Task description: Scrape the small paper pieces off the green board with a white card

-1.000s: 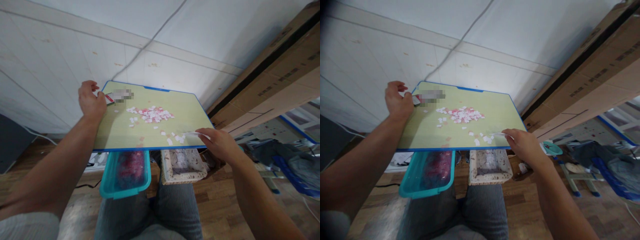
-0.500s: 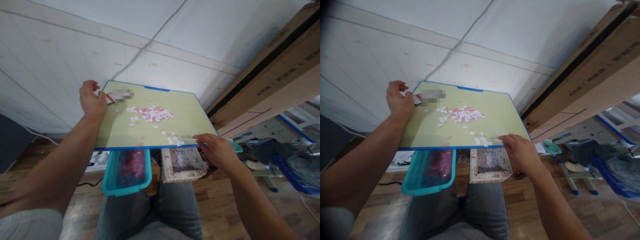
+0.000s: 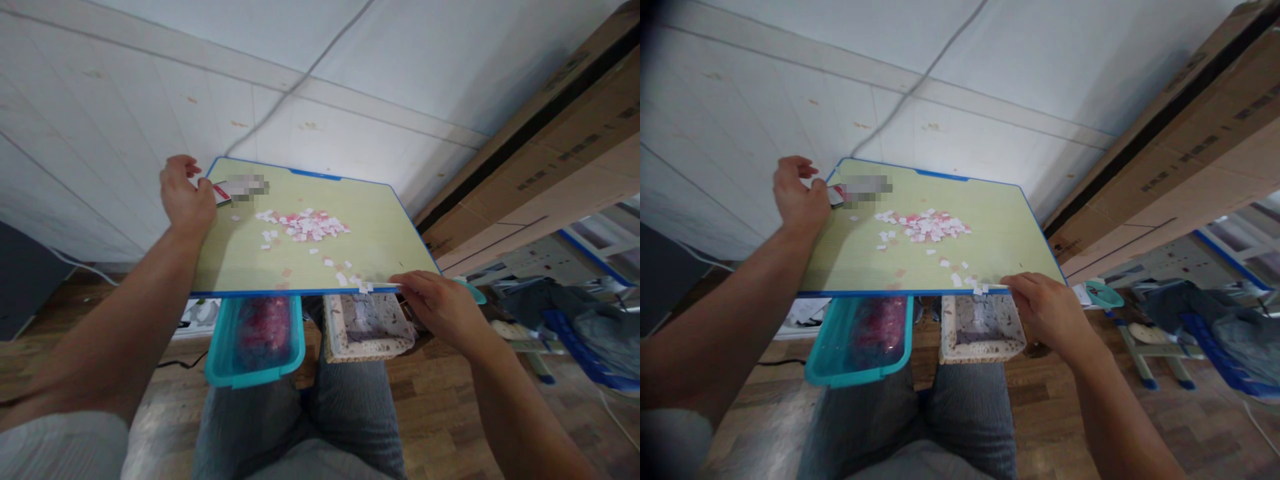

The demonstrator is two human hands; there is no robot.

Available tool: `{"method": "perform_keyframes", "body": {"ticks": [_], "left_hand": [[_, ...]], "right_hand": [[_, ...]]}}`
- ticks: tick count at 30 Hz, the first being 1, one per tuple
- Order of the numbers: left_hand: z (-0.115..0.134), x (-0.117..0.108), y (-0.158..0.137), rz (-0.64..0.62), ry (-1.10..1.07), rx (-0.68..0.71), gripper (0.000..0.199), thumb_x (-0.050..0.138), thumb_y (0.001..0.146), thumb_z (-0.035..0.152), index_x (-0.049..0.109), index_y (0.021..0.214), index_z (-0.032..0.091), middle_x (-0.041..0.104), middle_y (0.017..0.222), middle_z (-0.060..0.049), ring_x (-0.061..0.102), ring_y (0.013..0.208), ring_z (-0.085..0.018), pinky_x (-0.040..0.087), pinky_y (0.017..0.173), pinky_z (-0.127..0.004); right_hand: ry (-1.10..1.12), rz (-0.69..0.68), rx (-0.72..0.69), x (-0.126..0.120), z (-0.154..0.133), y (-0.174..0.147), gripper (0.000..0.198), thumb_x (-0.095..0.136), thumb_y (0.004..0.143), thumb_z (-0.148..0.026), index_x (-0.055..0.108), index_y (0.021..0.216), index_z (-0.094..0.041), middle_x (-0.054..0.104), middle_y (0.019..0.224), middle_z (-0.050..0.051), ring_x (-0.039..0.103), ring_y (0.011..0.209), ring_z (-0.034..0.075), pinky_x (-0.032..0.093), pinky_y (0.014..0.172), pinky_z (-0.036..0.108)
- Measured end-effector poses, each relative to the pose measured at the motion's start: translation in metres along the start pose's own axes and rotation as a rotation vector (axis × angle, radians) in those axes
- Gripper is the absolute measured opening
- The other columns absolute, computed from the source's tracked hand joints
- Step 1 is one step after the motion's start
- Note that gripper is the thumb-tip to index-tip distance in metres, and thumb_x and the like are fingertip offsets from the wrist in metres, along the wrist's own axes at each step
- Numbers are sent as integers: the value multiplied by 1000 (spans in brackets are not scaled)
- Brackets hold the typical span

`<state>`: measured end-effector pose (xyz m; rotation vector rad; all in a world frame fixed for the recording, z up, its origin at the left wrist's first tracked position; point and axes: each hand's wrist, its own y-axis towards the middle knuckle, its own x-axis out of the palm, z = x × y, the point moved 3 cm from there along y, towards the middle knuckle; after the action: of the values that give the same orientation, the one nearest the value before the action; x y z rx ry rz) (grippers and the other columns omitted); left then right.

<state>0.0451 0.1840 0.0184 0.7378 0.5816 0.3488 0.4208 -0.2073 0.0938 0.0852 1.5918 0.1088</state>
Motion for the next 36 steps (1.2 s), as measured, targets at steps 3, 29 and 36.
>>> {"method": "perform_keyframes", "body": {"ticks": [3, 29, 36], "left_hand": [[-1, 0, 1, 6, 3, 1, 45, 63, 84, -2, 55, 128, 5, 63, 113, -7, 46, 101, -15, 37, 100, -35], [2, 0, -1, 9, 60, 20, 46, 65, 84, -3, 54, 127, 4, 65, 114, -7, 47, 102, -14, 38, 95, -32], [2, 0, -2, -29, -15, -32, 46, 60, 87, -3, 51, 131, 6, 62, 119, -8, 45, 105, -15, 32, 102, -35]], "right_hand": [[-2, -7, -23, -6, 9, -12, 29, 49, 103, -26, 74, 119, -26, 77, 120, 4, 73, 103, 23, 56, 87, 35], [0, 21, -142, -6, -26, 13, 30, 49, 102, -22, 75, 117, -26, 77, 121, 6, 71, 107, 24, 54, 93, 37], [-19, 50, -134, -7, -19, 4, 32, 48, 102, -21, 75, 119, -26, 76, 122, 7, 70, 109, 24, 54, 95, 38]]}}
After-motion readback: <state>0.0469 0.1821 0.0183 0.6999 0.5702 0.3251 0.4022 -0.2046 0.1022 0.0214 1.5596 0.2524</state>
